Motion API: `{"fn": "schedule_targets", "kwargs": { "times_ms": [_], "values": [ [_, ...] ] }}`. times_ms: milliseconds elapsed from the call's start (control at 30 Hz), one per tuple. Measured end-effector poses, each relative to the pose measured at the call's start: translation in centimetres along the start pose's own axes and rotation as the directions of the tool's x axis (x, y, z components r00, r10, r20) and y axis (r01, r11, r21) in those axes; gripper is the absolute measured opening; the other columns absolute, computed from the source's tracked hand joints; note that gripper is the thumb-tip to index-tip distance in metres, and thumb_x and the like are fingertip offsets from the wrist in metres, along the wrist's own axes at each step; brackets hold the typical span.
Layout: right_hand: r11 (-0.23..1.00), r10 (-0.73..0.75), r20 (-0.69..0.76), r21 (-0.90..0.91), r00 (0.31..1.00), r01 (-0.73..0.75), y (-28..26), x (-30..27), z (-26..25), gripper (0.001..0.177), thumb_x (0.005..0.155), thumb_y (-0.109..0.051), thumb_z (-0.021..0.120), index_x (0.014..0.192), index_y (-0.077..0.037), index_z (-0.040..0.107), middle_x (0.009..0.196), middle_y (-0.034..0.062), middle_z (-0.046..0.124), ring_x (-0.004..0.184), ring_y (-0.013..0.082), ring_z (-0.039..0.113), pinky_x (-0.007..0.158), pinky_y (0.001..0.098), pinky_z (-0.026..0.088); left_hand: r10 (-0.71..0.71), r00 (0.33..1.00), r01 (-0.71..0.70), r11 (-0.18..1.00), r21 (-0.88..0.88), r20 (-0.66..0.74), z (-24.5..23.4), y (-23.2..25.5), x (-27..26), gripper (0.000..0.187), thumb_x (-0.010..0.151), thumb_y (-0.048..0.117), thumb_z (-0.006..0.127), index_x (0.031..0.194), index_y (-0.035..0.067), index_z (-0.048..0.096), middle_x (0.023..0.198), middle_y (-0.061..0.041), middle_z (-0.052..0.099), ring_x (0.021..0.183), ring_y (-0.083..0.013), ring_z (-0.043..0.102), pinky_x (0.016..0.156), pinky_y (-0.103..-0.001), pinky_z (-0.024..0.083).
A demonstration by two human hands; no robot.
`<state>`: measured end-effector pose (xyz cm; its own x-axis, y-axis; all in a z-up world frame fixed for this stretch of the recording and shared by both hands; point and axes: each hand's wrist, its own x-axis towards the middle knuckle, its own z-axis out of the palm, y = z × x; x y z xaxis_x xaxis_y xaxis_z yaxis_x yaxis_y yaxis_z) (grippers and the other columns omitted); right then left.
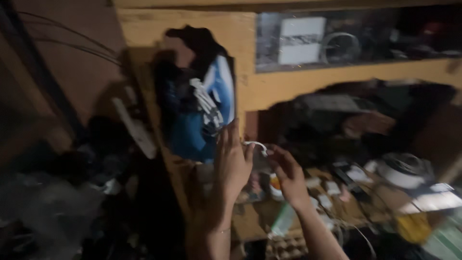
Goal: The person folds several pieces of clothing on a plaid ironing board. They handle a white t-shirt, a blue patterned cloth, a gray t-shirt, and a dark blue t-shirt, folding each one and stacking them on the board.
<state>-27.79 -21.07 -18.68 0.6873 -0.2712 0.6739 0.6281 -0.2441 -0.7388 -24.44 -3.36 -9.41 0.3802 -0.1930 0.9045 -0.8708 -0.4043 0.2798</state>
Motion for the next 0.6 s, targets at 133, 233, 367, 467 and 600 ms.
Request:
{"fn": "schedule_targets", "kwargs": {
  "times_ms": [133, 233, 367, 467, 600],
  "values": [
    [0.979, 0.144, -0.135, -0.127, 0.98, -0.161, -1.6, -4.6, -7.4, 0.05, 0.095, -0.004, 0.056, 0.145, -0.005, 0.05, 0.137, 0.0092, 0.064, 0.129, 0.018, 0.059, 0.106, 0.034, 0.047, -0.136, 0.984, 0.145, 0.986, -0.075, 0.113, 3.9, 4.6, -6.0, 0.07, 0.094, 0.023, 0.068, 0.153, 0.001, 0.037, 0.153, -0.027, 0.041, 0.142, -0.0445, 0.039, 0.112, -0.049, 0.035],
    [0.975, 0.123, -0.158, -0.164, 0.98, -0.149, -3.7, -9.7, -14.2, 0.051, 0.095, -0.004, 0.055, 0.146, -0.005, 0.05, 0.137, 0.0104, 0.064, 0.126, 0.0192, 0.06, 0.103, 0.0362, 0.049, -0.18, 0.952, 0.203, 0.977, -0.068, 0.246, 6.5, 9.6, -11.2, 0.071, 0.095, 0.026, 0.069, 0.153, 0.003, 0.036, 0.156, -0.025, 0.04, 0.145, -0.043, 0.035, 0.115, -0.049, 0.031],
    [0.957, 0.096, -0.198, -0.249, 0.975, -0.145, -7.6, -18.4, -23.5, 0.051, 0.096, -0.003, 0.056, 0.147, -0.004, 0.049, 0.138, 0.0116, 0.062, 0.126, 0.0197, 0.06, 0.104, 0.0367, 0.051, -0.223, 0.89, 0.311, 0.935, -0.172, 0.398, 9.4, 19.0, -18.5, 0.076, 0.093, 0.025, 0.072, 0.155, 0.006, 0.034, 0.152, -0.029, 0.039, 0.143, -0.0453, 0.034, 0.113, -0.048, 0.034],
    [0.934, 0.118, -0.248, -0.302, 0.962, -0.192, -11.0, -25.7, -29.8, 0.052, 0.098, -0.003, 0.057, 0.149, -0.003, 0.047, 0.139, 0.0129, 0.061, 0.128, 0.021, 0.059, 0.105, 0.0366, 0.05, -0.121, 0.906, 0.246, 0.93, -0.274, 0.405, 11.0, 26.3, -23.7, 0.074, 0.091, 0.024, 0.072, 0.153, 0.003, 0.036, 0.147, -0.025, 0.048, 0.139, -0.0422, 0.044, 0.115, -0.047, 0.037],
    [0.902, 0.202, -0.327, -0.305, 0.923, -0.306, -15.4, -35.3, -36.7, 0.053, 0.098, -0.005, 0.052, 0.15, -0.005, 0.045, 0.142, 0.0109, 0.06, 0.131, 0.0203, 0.058, 0.106, 0.0355, 0.051, -0.043, 0.882, 0.222, 0.917, -0.331, 0.47, 12.5, 35.4, -30.3, 0.074, 0.09, 0.022, 0.073, 0.151, 0.001, 0.037, 0.145, -0.025, 0.051, 0.137, -0.043, 0.045, 0.114, -0.048, 0.035]
  ]
}}
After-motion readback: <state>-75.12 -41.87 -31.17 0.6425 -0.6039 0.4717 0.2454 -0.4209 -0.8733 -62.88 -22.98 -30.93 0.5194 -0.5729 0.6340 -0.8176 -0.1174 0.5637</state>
